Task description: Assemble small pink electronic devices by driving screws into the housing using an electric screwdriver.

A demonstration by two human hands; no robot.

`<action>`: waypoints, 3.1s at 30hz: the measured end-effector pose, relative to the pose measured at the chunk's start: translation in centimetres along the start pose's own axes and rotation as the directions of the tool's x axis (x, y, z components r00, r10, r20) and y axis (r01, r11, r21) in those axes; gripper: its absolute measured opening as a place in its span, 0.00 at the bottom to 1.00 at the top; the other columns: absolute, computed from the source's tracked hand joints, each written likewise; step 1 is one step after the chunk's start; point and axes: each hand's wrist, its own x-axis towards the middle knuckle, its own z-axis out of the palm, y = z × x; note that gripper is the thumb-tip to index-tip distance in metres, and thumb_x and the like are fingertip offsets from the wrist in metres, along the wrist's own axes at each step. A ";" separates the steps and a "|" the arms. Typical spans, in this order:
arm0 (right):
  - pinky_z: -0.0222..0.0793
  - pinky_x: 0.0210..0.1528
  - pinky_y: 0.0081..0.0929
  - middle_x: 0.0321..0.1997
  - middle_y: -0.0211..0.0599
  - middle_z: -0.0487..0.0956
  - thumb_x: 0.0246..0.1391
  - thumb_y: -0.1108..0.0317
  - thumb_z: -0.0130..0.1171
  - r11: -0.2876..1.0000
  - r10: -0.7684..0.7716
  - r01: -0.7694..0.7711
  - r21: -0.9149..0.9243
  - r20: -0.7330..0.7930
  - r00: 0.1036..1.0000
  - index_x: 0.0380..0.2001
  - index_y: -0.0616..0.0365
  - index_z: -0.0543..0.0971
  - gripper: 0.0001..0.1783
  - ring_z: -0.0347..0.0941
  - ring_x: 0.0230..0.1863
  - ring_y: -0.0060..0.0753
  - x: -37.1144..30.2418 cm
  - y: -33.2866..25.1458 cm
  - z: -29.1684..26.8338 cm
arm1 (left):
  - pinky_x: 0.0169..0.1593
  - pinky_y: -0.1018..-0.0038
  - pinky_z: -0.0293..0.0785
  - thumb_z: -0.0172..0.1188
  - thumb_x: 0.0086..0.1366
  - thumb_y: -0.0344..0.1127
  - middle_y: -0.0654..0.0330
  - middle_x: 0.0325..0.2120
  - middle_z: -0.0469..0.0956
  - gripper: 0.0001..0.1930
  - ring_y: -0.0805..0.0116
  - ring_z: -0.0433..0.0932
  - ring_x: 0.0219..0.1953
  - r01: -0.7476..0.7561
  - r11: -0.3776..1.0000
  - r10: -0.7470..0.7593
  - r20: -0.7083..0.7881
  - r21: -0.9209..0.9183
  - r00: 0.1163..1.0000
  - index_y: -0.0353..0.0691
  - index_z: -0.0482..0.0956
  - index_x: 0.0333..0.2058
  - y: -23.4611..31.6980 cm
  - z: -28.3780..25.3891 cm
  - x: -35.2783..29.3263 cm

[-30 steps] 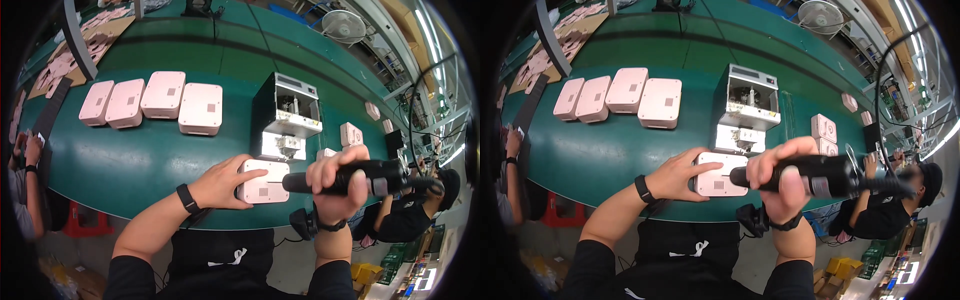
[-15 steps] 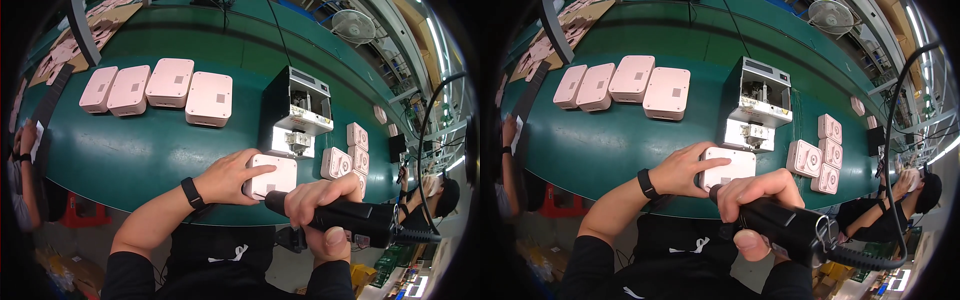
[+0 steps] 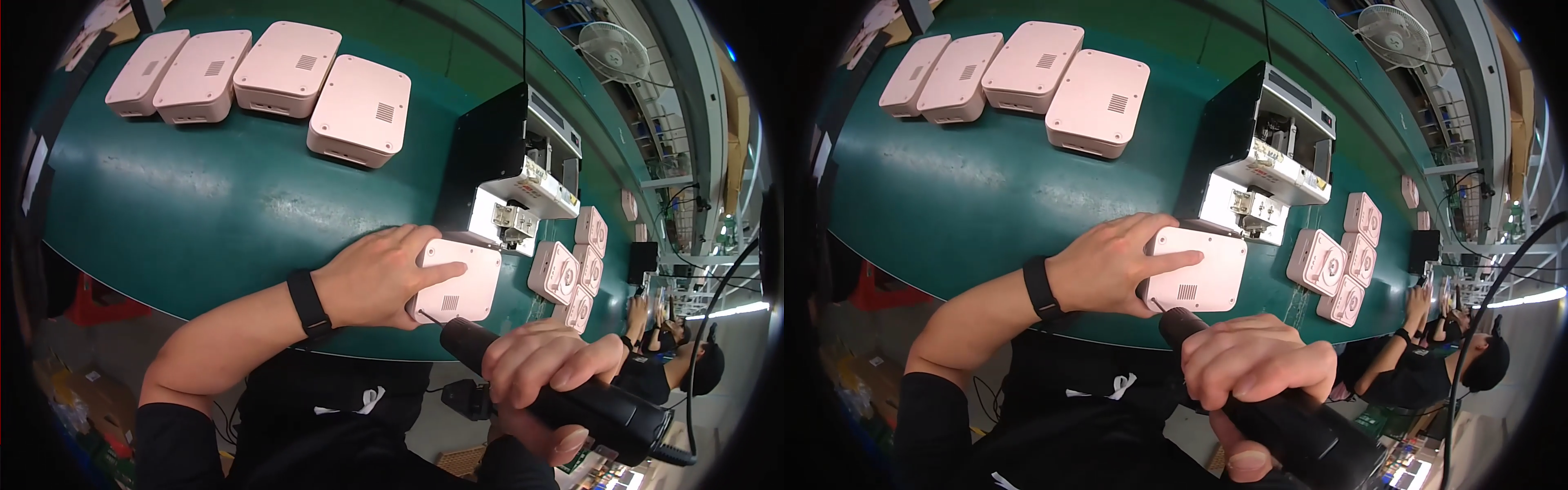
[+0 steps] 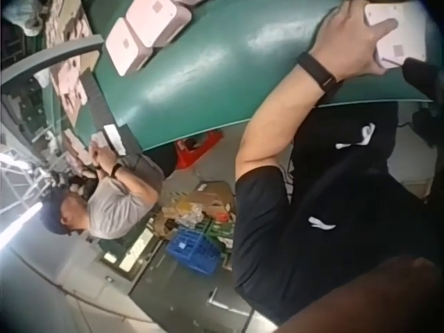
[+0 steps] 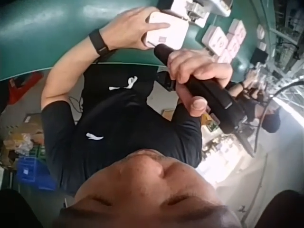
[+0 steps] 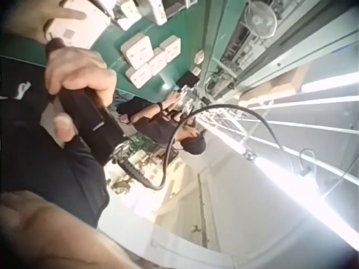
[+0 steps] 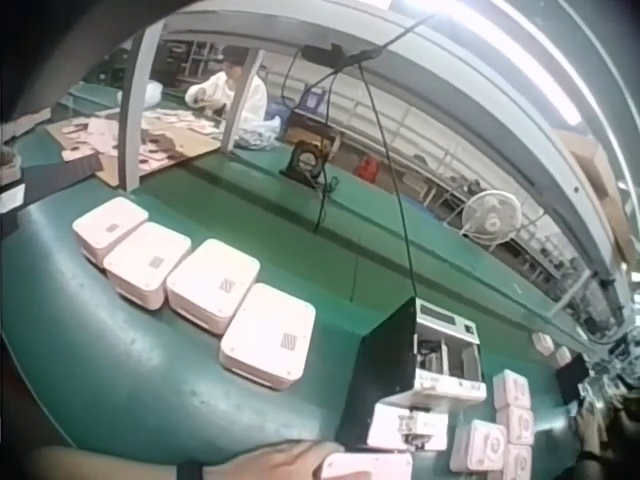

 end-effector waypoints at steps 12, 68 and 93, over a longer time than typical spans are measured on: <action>0.75 0.21 0.33 0.21 0.30 0.75 0.57 0.46 0.71 0.991 -0.041 0.028 -0.127 -0.100 0.994 0.41 0.55 0.64 0.30 0.73 0.14 0.30 -0.1 0.9 1.7 | 0.53 0.59 0.81 0.79 0.42 0.42 0.48 0.53 0.73 0.40 0.47 0.80 0.51 -0.012 1.000 0.012 -0.026 -0.007 1.000 0.55 0.79 0.60 -0.1 0.1 -0.4; 0.79 0.33 0.29 0.24 0.38 0.79 0.49 0.72 0.74 0.971 -0.228 0.170 -0.169 -0.431 0.873 0.41 0.68 0.76 0.19 0.78 0.24 0.35 -19.7 -2.9 -3.8 | 0.74 0.53 0.58 0.66 0.61 0.40 0.46 0.67 0.68 0.30 0.44 0.64 0.70 -0.558 0.828 0.490 0.418 0.051 0.765 0.45 0.74 0.63 9.1 15.4 14.9; 0.75 0.30 0.34 0.27 0.35 0.73 0.58 0.73 0.62 0.966 -0.254 0.201 -0.162 -0.468 0.846 0.45 0.61 0.64 0.18 0.72 0.24 0.31 -12.9 -1.2 -6.2 | 0.45 0.62 0.80 0.74 0.58 0.36 0.53 0.45 0.84 0.19 0.57 0.84 0.46 -0.132 0.917 0.264 -0.326 0.376 0.907 0.40 0.84 0.48 1.9 -6.1 6.0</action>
